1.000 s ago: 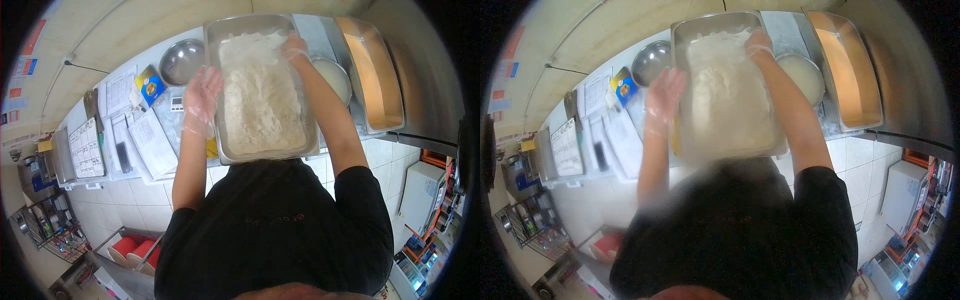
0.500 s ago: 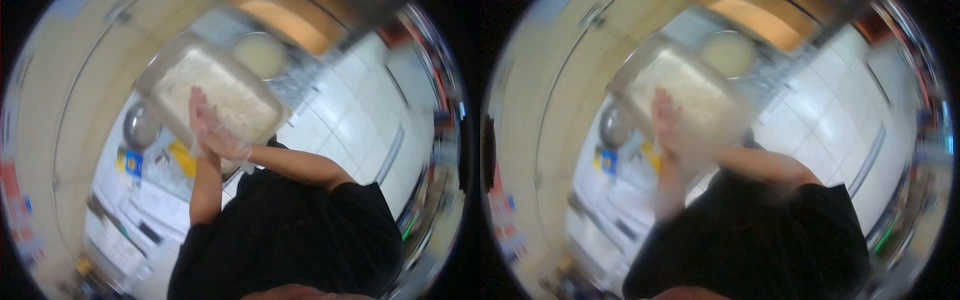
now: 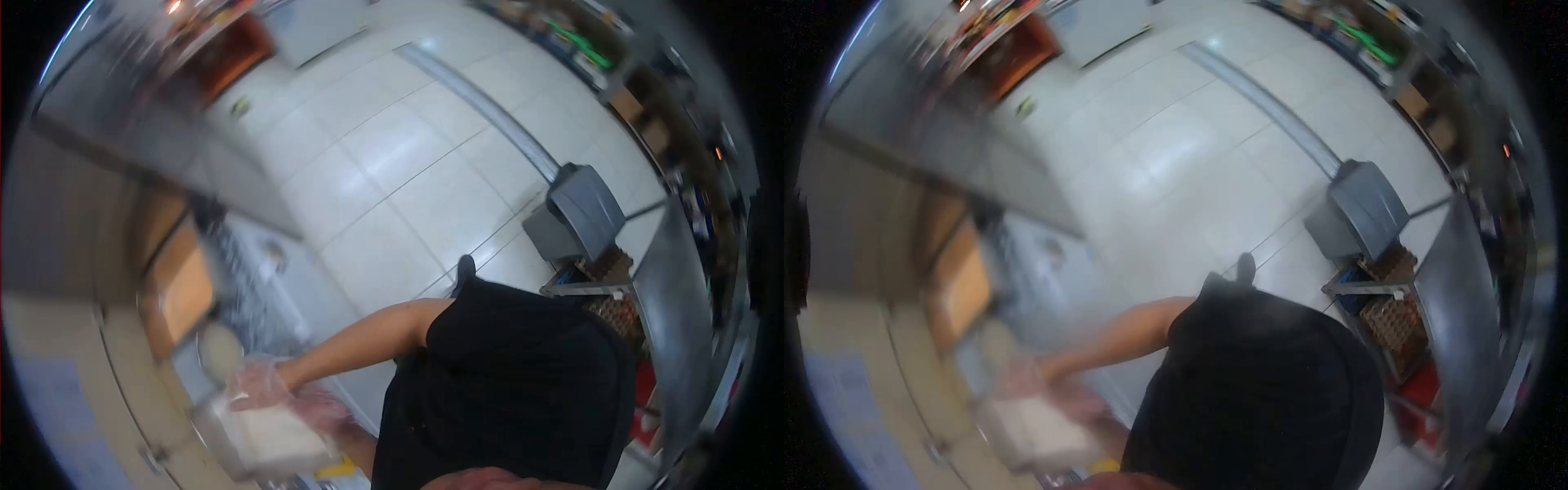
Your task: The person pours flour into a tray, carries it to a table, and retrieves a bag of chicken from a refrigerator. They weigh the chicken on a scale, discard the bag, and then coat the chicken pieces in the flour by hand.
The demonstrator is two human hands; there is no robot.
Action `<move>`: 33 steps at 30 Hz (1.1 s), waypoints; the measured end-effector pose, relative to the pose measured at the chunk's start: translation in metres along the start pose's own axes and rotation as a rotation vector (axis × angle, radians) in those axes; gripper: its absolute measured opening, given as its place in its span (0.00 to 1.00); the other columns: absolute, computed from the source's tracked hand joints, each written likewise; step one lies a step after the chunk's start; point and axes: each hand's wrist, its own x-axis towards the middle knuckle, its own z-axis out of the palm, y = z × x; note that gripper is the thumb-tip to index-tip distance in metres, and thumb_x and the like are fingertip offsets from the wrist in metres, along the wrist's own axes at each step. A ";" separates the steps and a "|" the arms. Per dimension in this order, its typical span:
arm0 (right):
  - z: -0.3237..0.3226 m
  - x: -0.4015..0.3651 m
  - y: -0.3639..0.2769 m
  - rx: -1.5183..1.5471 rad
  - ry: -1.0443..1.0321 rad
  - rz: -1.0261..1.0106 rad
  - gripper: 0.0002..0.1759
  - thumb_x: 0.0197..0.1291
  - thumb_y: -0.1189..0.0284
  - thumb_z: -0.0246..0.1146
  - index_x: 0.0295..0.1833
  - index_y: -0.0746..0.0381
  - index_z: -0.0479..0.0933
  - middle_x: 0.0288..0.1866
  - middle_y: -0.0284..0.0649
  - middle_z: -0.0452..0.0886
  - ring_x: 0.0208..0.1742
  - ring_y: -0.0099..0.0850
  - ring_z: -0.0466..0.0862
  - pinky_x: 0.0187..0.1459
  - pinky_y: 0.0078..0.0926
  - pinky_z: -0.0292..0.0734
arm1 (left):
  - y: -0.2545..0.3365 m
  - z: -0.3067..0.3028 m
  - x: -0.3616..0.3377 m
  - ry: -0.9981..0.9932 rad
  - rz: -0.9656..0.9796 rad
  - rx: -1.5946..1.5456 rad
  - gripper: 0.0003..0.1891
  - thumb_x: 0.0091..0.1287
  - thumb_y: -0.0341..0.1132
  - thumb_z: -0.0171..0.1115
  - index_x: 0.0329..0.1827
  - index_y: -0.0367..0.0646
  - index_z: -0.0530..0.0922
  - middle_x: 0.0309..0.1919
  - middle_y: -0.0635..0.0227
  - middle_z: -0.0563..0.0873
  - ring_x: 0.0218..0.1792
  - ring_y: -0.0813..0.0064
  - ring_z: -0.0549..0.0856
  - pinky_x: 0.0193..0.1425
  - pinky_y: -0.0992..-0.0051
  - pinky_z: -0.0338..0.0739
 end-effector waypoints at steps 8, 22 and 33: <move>-0.512 -0.221 0.040 -0.249 0.487 0.354 0.15 0.68 0.62 0.59 0.51 0.62 0.78 0.40 0.50 0.86 0.42 0.51 0.86 0.43 0.45 0.80 | -0.003 0.386 -0.005 -0.485 -0.796 -0.882 0.38 0.78 0.58 0.49 0.85 0.54 0.51 0.77 0.51 0.65 0.76 0.52 0.66 0.80 0.48 0.58; -0.847 -0.521 0.057 -0.450 0.874 0.918 0.22 0.69 0.56 0.64 0.60 0.59 0.80 0.49 0.51 0.85 0.51 0.53 0.82 0.52 0.47 0.78 | 0.010 0.953 -0.115 -0.908 -1.400 -0.643 0.57 0.60 0.83 0.46 0.86 0.71 0.32 0.85 0.61 0.28 0.84 0.47 0.32 0.76 0.25 0.44; -1.147 -0.668 0.066 -0.855 1.481 1.026 0.06 0.64 0.73 0.68 0.44 0.62 0.85 0.39 0.46 0.87 0.41 0.45 0.88 0.44 0.38 0.83 | 0.105 1.371 -0.275 -1.705 -1.342 -0.723 0.52 0.65 0.82 0.38 0.86 0.65 0.42 0.86 0.64 0.36 0.85 0.52 0.31 0.78 0.31 0.26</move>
